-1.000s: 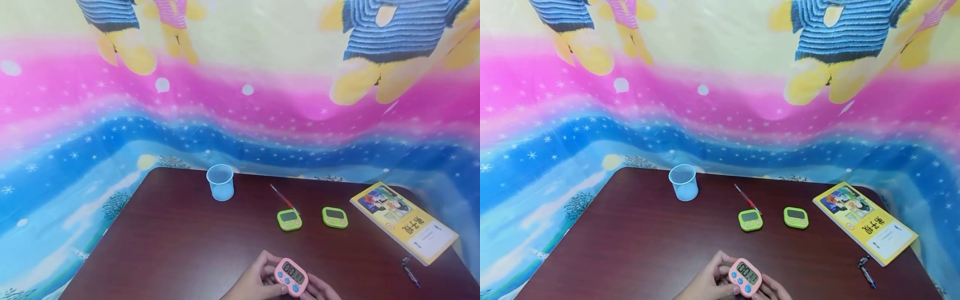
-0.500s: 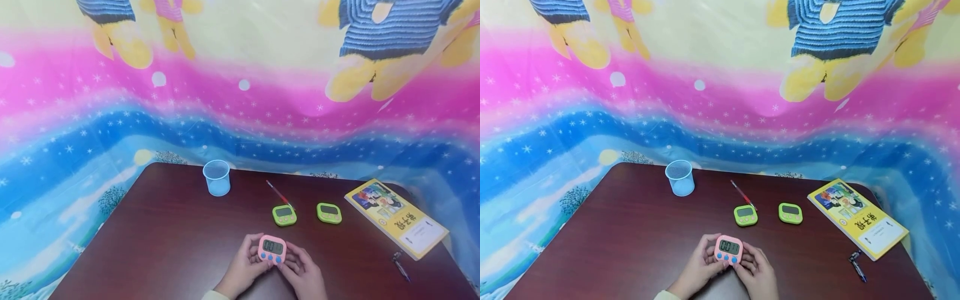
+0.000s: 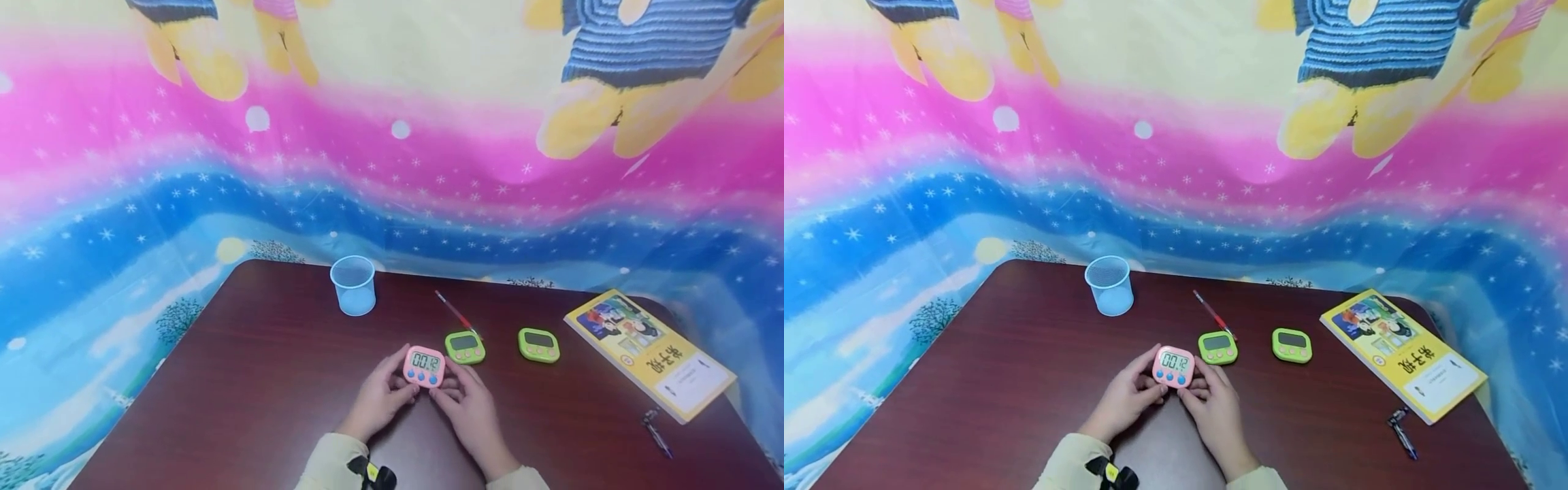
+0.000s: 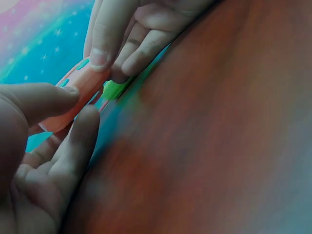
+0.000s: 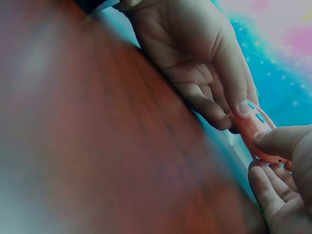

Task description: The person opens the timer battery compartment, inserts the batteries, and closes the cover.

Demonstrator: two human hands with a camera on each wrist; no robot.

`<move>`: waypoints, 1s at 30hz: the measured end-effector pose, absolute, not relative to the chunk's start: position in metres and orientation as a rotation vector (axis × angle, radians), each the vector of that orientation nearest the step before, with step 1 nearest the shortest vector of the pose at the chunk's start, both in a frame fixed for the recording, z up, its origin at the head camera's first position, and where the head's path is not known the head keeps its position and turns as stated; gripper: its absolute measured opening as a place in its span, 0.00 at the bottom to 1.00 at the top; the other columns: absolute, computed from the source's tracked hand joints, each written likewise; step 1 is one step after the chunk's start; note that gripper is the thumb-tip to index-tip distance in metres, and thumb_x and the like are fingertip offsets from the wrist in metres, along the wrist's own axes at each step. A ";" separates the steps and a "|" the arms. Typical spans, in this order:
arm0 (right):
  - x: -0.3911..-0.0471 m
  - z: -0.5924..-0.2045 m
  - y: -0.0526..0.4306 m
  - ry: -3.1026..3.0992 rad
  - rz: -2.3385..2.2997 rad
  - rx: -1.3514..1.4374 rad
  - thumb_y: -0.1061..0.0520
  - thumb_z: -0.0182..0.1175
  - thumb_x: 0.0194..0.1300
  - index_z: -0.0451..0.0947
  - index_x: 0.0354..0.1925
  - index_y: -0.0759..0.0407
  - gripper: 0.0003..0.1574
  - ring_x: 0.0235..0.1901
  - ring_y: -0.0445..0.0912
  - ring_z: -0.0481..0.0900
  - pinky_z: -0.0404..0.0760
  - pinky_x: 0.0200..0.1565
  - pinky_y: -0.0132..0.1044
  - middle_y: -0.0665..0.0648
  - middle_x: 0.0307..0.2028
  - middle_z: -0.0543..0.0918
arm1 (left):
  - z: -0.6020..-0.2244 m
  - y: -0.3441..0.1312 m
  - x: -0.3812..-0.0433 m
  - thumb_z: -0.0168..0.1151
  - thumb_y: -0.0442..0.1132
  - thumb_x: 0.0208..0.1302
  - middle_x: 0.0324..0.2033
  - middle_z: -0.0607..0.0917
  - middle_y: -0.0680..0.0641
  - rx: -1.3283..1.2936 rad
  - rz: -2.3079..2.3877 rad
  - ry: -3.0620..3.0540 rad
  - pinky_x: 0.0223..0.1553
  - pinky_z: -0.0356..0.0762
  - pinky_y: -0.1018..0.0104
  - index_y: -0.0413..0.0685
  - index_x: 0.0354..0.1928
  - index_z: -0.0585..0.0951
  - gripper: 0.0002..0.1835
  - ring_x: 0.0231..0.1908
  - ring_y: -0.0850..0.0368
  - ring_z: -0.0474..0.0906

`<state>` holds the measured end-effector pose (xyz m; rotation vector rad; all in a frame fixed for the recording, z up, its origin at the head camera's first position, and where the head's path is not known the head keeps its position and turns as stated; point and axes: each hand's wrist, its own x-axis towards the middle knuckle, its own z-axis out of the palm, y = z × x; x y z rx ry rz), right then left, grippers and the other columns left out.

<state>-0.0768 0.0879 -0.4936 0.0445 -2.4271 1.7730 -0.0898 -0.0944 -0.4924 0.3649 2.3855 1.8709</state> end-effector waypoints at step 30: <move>-0.142 -0.493 0.045 -2.775 1.239 0.083 0.55 0.74 0.58 0.79 0.61 0.59 0.33 0.28 0.40 0.74 0.77 0.29 0.32 0.52 0.39 0.80 | -0.489 -0.139 -0.153 0.76 0.42 0.58 0.46 0.82 0.51 0.153 1.233 2.918 0.33 0.78 0.72 0.47 0.63 0.80 0.30 0.30 0.63 0.74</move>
